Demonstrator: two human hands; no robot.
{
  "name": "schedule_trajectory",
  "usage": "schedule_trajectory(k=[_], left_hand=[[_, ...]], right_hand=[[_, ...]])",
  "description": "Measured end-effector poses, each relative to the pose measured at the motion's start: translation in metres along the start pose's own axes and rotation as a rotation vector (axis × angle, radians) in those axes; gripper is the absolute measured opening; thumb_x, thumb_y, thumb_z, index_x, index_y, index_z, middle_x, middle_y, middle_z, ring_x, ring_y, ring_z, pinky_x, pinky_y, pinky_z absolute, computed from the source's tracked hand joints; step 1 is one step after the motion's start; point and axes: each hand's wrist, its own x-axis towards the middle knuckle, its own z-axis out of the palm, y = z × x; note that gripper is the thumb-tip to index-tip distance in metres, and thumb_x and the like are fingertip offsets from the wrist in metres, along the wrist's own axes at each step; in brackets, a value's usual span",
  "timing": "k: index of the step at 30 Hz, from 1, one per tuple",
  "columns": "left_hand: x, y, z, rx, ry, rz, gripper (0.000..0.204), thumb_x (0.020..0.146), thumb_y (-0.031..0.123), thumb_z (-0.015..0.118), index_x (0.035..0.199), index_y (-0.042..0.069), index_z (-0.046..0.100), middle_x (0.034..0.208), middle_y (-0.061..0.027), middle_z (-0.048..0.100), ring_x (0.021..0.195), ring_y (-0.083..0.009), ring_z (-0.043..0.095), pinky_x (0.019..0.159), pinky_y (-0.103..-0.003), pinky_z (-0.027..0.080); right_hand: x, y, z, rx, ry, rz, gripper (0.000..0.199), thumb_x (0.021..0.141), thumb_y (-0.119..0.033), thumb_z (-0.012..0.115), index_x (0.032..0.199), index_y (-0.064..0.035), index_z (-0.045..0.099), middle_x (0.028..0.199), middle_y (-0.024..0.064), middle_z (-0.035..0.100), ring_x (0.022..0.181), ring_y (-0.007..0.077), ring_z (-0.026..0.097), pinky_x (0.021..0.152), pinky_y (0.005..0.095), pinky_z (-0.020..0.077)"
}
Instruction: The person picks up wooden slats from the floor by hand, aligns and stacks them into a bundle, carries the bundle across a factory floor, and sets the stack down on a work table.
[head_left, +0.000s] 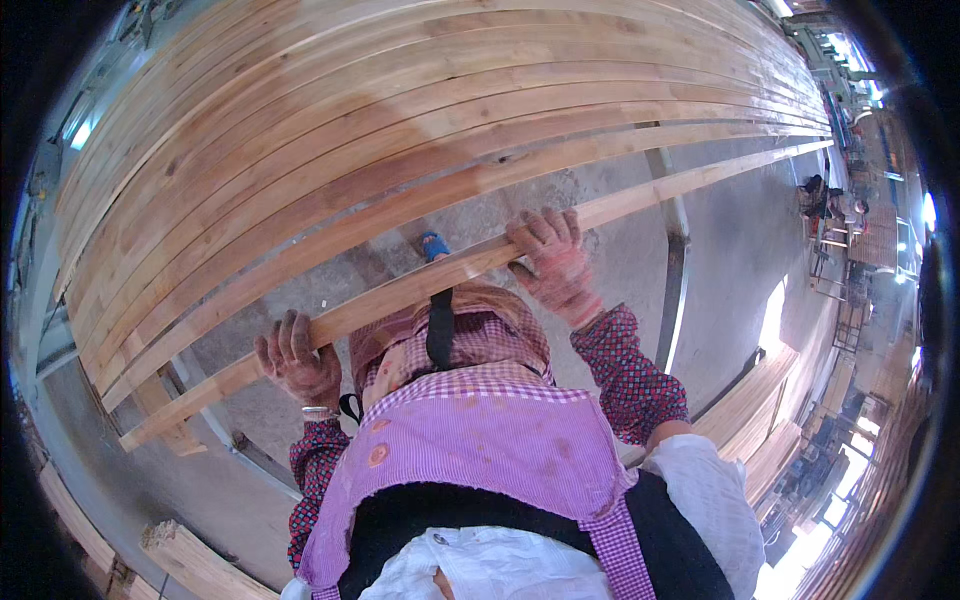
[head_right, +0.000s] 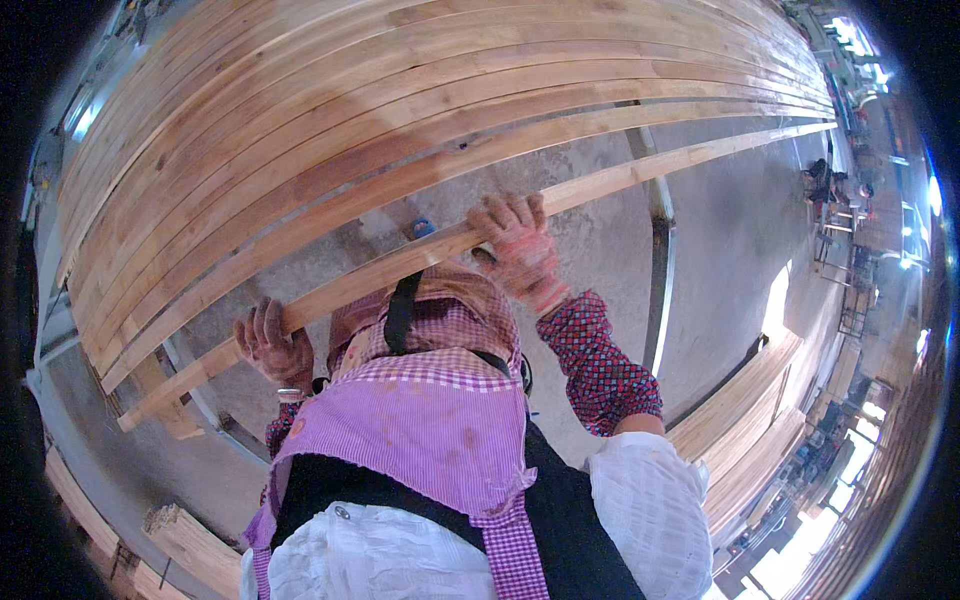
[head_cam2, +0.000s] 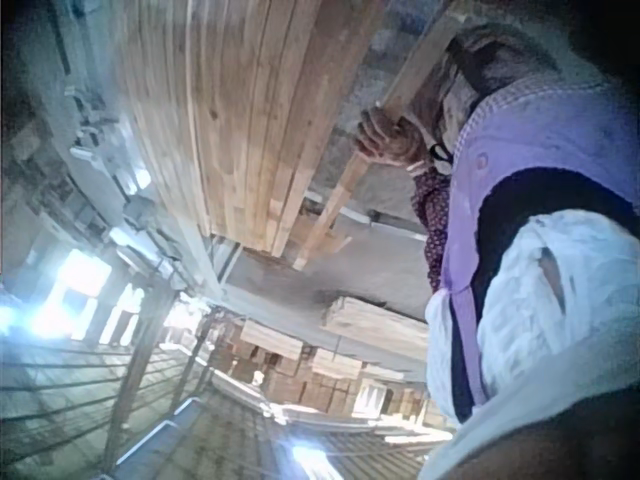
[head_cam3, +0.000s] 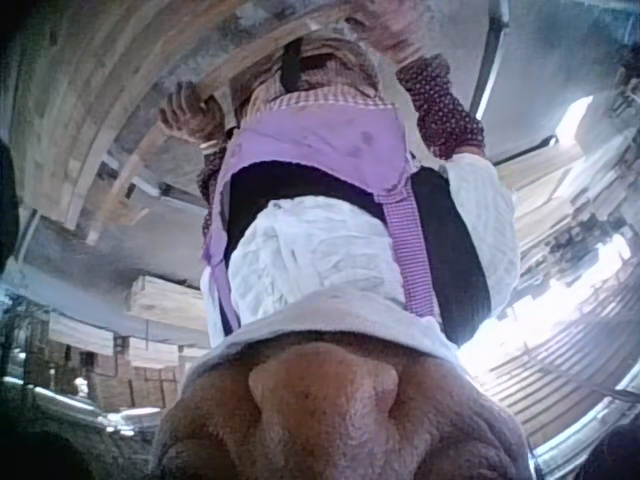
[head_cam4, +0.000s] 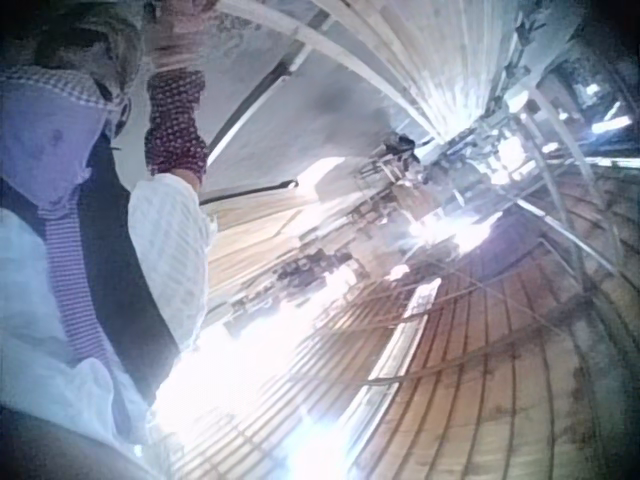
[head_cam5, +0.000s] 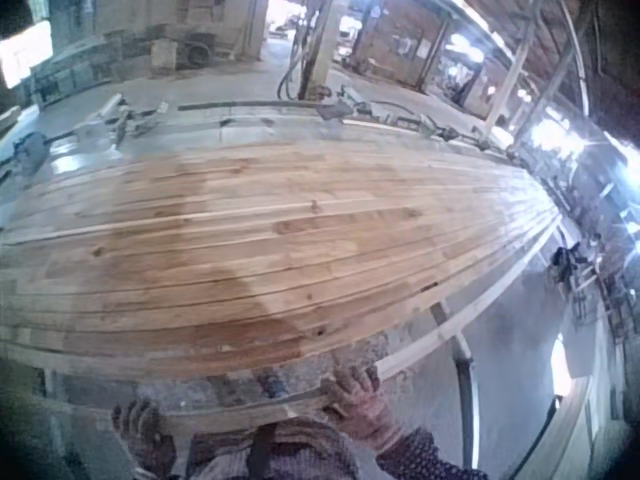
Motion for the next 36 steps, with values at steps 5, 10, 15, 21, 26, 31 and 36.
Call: schedule_trajectory(k=[5, 10, 15, 21, 26, 31, 36], left_hand=[[0.003, 0.001, -0.011, 0.006, -0.065, -0.001, 0.052, 0.067, 0.012, 0.066, 0.116, 0.015, 0.053, 0.116, -0.005, 0.06, 0.112, -0.0274, 0.053, 0.104, -0.052, 0.028], [0.013, 0.007, -0.018, 0.017, -0.135, 0.004, 0.057, 0.065, 0.02, 0.073, 0.118, 0.016, 0.052, 0.115, -0.0034, 0.06, 0.109, -0.0269, 0.054, 0.104, -0.048, 0.031], [0.055, -0.017, -0.045, -0.095, -0.662, -0.019, 0.055, 0.06, 0.029, 0.079, 0.109, 0.017, 0.059, 0.106, -0.0048, 0.063, 0.101, -0.0263, 0.058, 0.093, -0.042, 0.041], [0.06, -0.012, -0.045, -0.08, -0.436, 0.144, 0.047, 0.057, 0.027, 0.08, 0.099, 0.016, 0.063, 0.085, -0.0047, 0.064, 0.085, -0.0268, 0.06, 0.079, -0.041, 0.045], [0.079, 0.016, -0.052, -0.034, -0.199, 0.227, 0.047, 0.058, 0.031, 0.081, 0.1, 0.017, 0.065, 0.081, -0.0071, 0.063, 0.079, -0.0292, 0.061, 0.074, -0.042, 0.045], [0.097, 0.049, -0.063, 0.004, -0.089, 0.275, 0.047, 0.055, 0.029, 0.081, 0.097, 0.017, 0.064, 0.082, -0.0064, 0.064, 0.081, -0.028, 0.062, 0.073, -0.041, 0.047], [0.101, 0.053, -0.058, -0.039, -0.056, 0.31, 0.05, 0.055, 0.031, 0.082, 0.098, 0.016, 0.064, 0.08, -0.0087, 0.063, 0.077, -0.03, 0.061, 0.069, -0.043, 0.046]], right_hand=[[0.003, -0.034, -0.001, 0.093, -0.013, -0.015, 0.057, 0.066, -0.026, 0.072, 0.12, -0.0177, 0.057, 0.127, 0.0094, 0.05, 0.124, 0.0342, 0.04, 0.109, 0.0571, 0.022], [0.002, -0.028, 0.001, 0.009, -0.02, 0.036, 0.057, 0.065, -0.022, 0.072, 0.12, -0.0189, 0.057, 0.127, 0.0102, 0.05, 0.121, 0.0337, 0.043, 0.107, 0.0567, 0.0245], [-0.004, -0.009, -0.008, 0.036, 0.145, 0.112, 0.059, 0.065, -0.016, 0.071, 0.122, -0.017, 0.056, 0.131, 0.014, 0.048, 0.123, 0.0349, 0.042, 0.107, 0.0513, 0.0291], [-0.041, -0.003, 0.008, 0.459, 0.513, 0.545, 0.06, 0.075, -0.012, 0.069, 0.131, -0.0088, 0.049, 0.128, 0.0119, 0.051, 0.117, 0.0292, 0.048, 0.102, 0.0417, 0.0378], [-0.043, -0.011, 0.01, 1.691, 0.638, 0.953, 0.047, 0.087, -0.019, 0.066, 0.127, -0.0009, 0.051, 0.11, 0.006, 0.061, 0.096, 0.016, 0.059, 0.087, 0.0311, 0.048], [-0.004, -0.024, -0.018, 1.842, 0.58, 0.822, 0.03, 0.089, -0.023, 0.064, 0.109, -0.0013, 0.06, 0.095, 0.0048, 0.065, 0.08, 0.0147, 0.062, 0.075, 0.0316, 0.0528], [0.015, -0.017, -0.017, 1.861, 0.641, 0.868, 0.027, 0.089, -0.025, 0.064, 0.102, -0.0016, 0.061, 0.087, 0.0056, 0.066, 0.074, 0.0159, 0.064, 0.067, 0.0321, 0.055]])
